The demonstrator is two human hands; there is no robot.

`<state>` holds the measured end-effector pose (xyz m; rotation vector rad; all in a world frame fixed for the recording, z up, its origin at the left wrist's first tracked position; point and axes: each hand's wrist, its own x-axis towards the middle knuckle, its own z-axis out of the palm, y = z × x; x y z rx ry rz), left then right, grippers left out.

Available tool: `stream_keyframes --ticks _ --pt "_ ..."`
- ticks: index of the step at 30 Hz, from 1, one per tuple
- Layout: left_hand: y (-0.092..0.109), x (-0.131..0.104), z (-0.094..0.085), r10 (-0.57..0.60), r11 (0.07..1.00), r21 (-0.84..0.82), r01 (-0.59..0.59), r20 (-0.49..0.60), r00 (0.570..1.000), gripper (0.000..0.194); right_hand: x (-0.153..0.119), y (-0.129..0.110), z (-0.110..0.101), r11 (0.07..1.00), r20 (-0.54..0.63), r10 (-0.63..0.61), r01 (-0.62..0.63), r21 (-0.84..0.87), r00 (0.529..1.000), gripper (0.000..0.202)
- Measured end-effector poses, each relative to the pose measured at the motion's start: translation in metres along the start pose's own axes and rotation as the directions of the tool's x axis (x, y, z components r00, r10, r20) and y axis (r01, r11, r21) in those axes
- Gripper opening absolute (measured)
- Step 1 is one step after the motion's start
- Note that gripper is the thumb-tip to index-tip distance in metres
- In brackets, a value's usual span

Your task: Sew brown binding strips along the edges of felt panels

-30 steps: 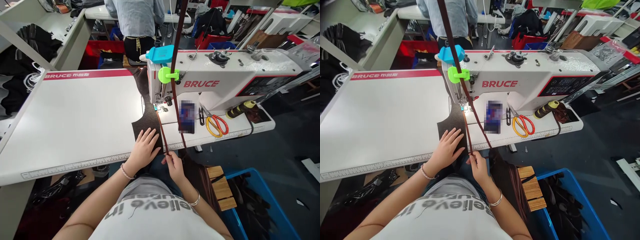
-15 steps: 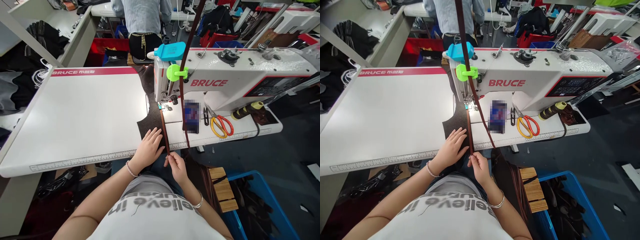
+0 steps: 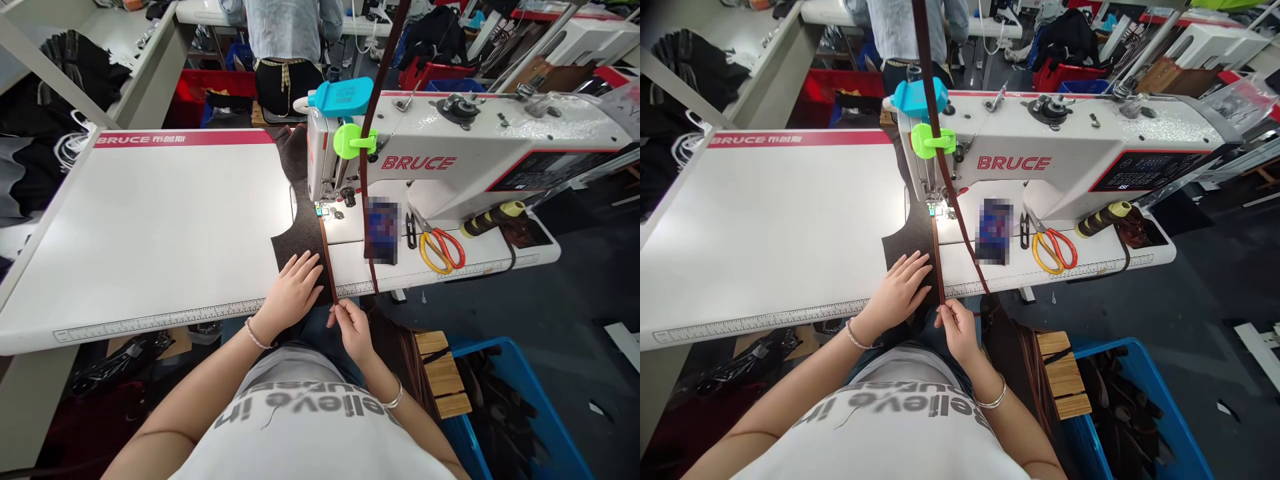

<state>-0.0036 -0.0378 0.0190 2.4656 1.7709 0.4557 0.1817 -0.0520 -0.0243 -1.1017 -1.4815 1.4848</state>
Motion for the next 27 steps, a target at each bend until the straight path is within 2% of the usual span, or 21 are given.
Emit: stream_keyframes --ticks 11,27 --pt "-0.0079 -0.0012 0.0006 -0.005 1.000 0.020 0.006 -0.056 0.998 0.036 0.0051 0.0005 0.0036 0.999 -0.010 0.020 -0.019 0.035 1.000 0.028" --pt "-0.0002 -0.0030 0.0070 0.034 0.999 -0.012 -0.036 -0.091 0.995 0.033 0.0086 0.0020 0.0083 0.998 -0.005 0.024 -0.024 0.050 1.000 0.028"
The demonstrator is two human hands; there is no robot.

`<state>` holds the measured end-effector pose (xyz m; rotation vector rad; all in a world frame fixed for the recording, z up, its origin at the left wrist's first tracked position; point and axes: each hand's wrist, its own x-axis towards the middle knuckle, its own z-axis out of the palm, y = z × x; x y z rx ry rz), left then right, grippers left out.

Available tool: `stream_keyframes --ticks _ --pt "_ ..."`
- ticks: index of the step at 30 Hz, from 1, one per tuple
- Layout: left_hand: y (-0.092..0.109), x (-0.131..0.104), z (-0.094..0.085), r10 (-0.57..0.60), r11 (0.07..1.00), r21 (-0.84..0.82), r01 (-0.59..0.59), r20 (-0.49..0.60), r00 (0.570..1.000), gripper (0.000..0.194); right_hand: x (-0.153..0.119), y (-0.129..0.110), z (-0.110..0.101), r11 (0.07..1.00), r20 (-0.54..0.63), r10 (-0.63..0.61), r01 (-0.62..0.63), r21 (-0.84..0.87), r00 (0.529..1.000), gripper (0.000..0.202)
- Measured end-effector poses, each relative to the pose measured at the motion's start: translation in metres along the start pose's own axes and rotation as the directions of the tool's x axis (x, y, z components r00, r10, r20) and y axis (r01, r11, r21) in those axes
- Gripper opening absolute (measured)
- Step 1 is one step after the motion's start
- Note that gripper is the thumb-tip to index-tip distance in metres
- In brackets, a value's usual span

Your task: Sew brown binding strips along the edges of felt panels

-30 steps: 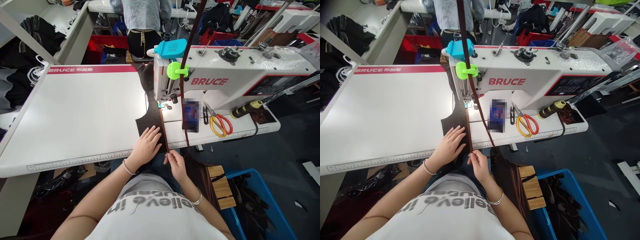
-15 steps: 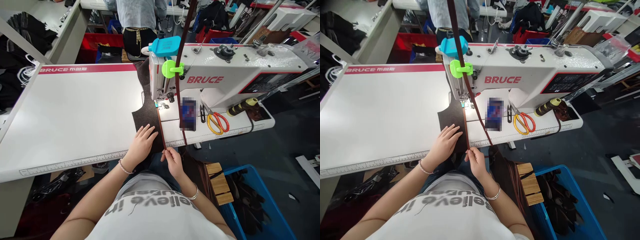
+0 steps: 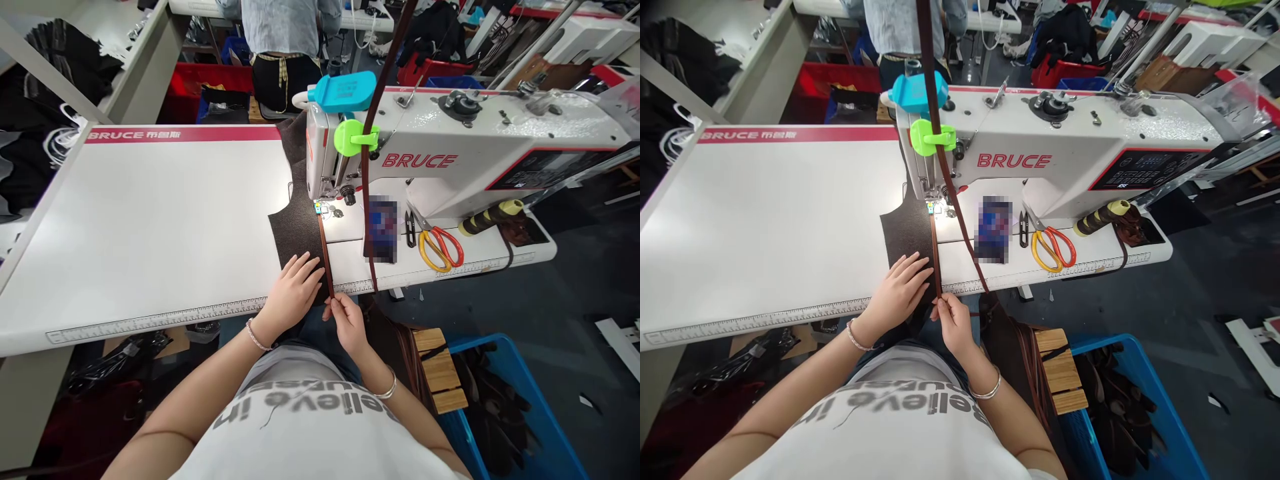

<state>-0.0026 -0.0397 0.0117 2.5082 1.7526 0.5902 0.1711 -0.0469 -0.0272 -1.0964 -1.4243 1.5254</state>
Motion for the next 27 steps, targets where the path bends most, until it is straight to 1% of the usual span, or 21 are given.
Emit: stream_keyframes --ticks 8,14,17,23,27 --pt "-0.0001 0.0011 -0.0006 -0.002 1.000 -0.009 0.002 -0.003 1.000 0.033 0.0021 -0.0027 0.0005 1.000 -0.004 -0.001 0.001 0.007 1.000 0.028" --pt "-0.0019 0.0001 0.0017 0.037 0.999 -0.015 -0.037 -0.005 0.999 0.032 0.0026 -0.0022 0.0009 1.000 -0.011 -0.001 0.001 0.014 1.000 0.028" --pt "-0.0016 -0.0007 0.0012 0.031 0.999 -0.020 -0.031 -0.010 0.999 0.031 0.0035 -0.0035 0.0005 1.000 -0.009 -0.004 0.004 0.008 1.000 0.028" --pt "-0.0034 -0.0004 -0.0023 0.047 0.998 -0.034 -0.047 0.012 0.999 0.036 0.0042 -0.0044 0.0009 1.000 -0.008 -0.008 0.008 0.004 1.000 0.028" --pt "-0.0013 0.0012 -0.0032 0.032 0.999 -0.031 -0.032 -0.003 0.999 0.032 0.0036 -0.0048 0.0011 1.000 -0.006 -0.007 0.007 0.007 1.000 0.028"
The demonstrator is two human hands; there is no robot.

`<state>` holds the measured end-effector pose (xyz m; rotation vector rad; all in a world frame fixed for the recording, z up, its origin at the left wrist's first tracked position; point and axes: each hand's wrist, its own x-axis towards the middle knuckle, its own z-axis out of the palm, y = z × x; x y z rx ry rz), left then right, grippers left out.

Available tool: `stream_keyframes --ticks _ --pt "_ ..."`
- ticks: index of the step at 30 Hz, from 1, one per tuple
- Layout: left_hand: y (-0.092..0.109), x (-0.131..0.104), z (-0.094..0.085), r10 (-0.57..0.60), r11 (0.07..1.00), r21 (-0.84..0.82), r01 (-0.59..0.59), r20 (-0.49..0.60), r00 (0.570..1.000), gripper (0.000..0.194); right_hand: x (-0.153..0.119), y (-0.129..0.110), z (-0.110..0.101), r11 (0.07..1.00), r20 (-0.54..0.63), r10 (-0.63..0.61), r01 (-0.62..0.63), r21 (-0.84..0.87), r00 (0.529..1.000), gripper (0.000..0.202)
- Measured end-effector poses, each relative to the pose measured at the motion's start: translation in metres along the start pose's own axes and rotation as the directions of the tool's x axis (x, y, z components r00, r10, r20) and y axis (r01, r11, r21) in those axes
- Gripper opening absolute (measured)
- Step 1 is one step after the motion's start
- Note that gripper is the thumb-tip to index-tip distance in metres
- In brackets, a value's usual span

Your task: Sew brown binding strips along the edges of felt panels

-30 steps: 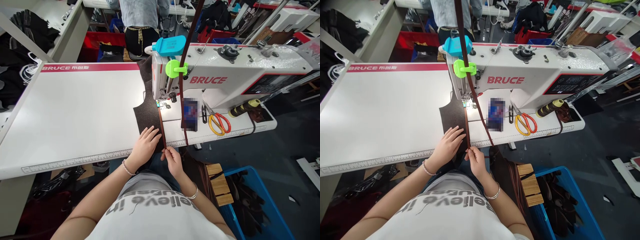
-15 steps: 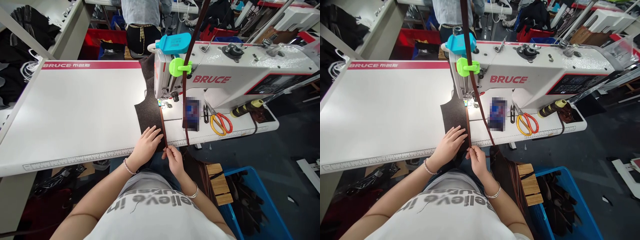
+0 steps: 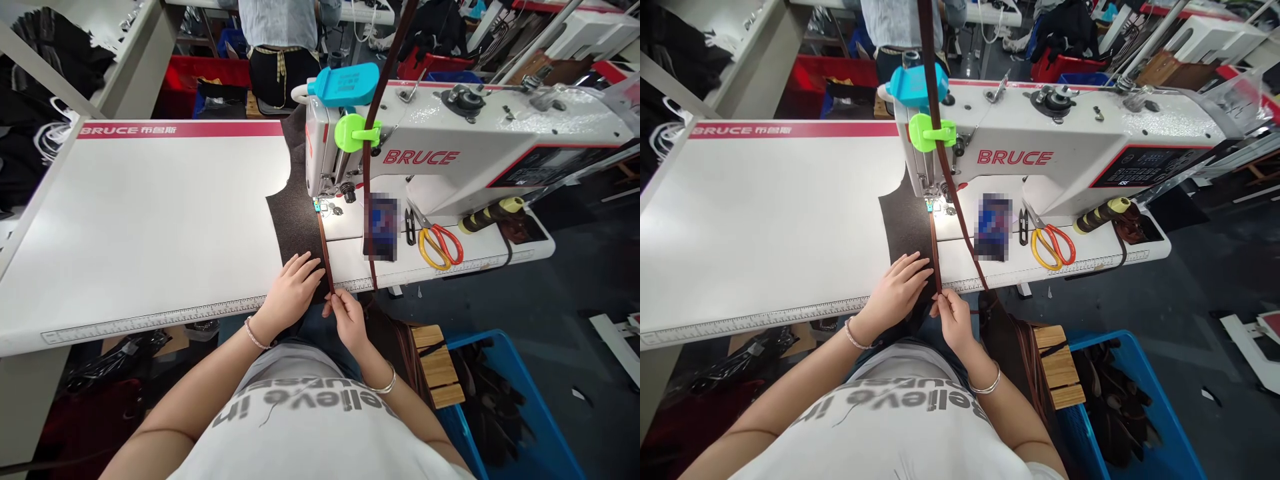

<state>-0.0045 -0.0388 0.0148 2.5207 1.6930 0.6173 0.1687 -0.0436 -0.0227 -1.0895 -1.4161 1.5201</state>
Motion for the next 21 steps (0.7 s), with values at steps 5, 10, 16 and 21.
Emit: stream_keyframes --ticks 5,10,16,21 --pt "0.0018 -0.0005 0.0004 -0.014 1.000 -0.001 0.014 -0.001 1.000 0.031 -0.0002 -0.0004 -0.0003 1.000 -0.002 0.003 -0.003 -0.005 1.000 0.029" --pt "0.0005 -0.0026 0.0016 -0.020 1.000 -0.012 0.021 0.012 1.000 0.035 0.0002 -0.0011 -0.0001 1.000 -0.007 0.007 -0.007 -0.022 1.000 0.032" --pt "0.0023 -0.0019 0.0004 -0.025 0.999 -0.019 0.026 0.014 1.000 0.035 0.0001 -0.0013 0.0000 1.000 -0.005 0.007 -0.007 -0.002 1.000 0.031" --pt "0.0014 -0.0022 0.0002 -0.018 1.000 -0.002 0.018 0.015 1.000 0.038 -0.0002 0.0000 -0.0003 1.000 -0.007 0.007 -0.007 0.010 1.000 0.031"
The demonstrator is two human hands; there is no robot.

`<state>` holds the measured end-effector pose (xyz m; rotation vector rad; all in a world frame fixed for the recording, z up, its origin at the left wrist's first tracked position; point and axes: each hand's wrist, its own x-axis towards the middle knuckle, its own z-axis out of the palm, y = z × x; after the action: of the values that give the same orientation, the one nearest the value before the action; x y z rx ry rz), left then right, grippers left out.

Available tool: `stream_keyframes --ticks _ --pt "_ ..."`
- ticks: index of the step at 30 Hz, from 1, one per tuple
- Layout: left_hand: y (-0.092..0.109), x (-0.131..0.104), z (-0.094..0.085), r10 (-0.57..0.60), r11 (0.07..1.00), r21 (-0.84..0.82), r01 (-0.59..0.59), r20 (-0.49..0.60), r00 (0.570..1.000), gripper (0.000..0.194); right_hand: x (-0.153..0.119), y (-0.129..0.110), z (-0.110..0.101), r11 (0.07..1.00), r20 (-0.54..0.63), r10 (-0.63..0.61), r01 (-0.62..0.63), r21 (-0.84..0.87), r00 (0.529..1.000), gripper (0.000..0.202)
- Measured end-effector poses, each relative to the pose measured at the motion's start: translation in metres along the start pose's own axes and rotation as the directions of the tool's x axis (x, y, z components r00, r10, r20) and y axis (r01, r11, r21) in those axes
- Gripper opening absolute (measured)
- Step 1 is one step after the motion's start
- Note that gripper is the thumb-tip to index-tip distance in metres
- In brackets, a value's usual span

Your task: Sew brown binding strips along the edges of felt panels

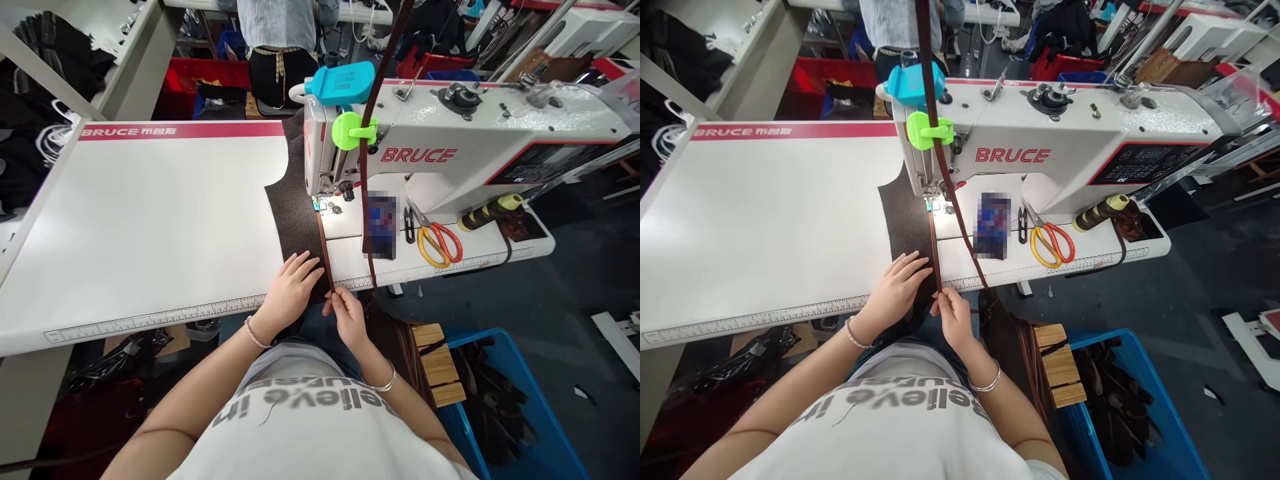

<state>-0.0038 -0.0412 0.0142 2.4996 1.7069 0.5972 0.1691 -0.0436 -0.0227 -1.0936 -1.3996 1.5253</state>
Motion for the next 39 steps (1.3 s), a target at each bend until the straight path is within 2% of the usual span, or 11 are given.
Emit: stream_keyframes --ticks 5,12,39 --pt "-0.0014 0.0001 -0.0010 0.006 1.000 0.002 -0.006 0.009 1.000 0.043 0.0002 0.0001 -0.0005 1.000 0.000 0.008 -0.008 -0.013 1.000 0.032" --pt "0.0008 0.0014 -0.0016 -0.023 1.000 -0.013 0.023 -0.030 0.999 0.029 0.0004 -0.0013 -0.0005 1.000 -0.003 0.000 0.000 -0.018 1.000 0.030" --pt "0.0003 -0.0005 -0.0022 -0.040 0.999 -0.023 0.040 -0.005 0.999 0.031 0.0001 0.0028 -0.0019 1.000 0.009 0.002 -0.002 -0.012 1.000 0.030"
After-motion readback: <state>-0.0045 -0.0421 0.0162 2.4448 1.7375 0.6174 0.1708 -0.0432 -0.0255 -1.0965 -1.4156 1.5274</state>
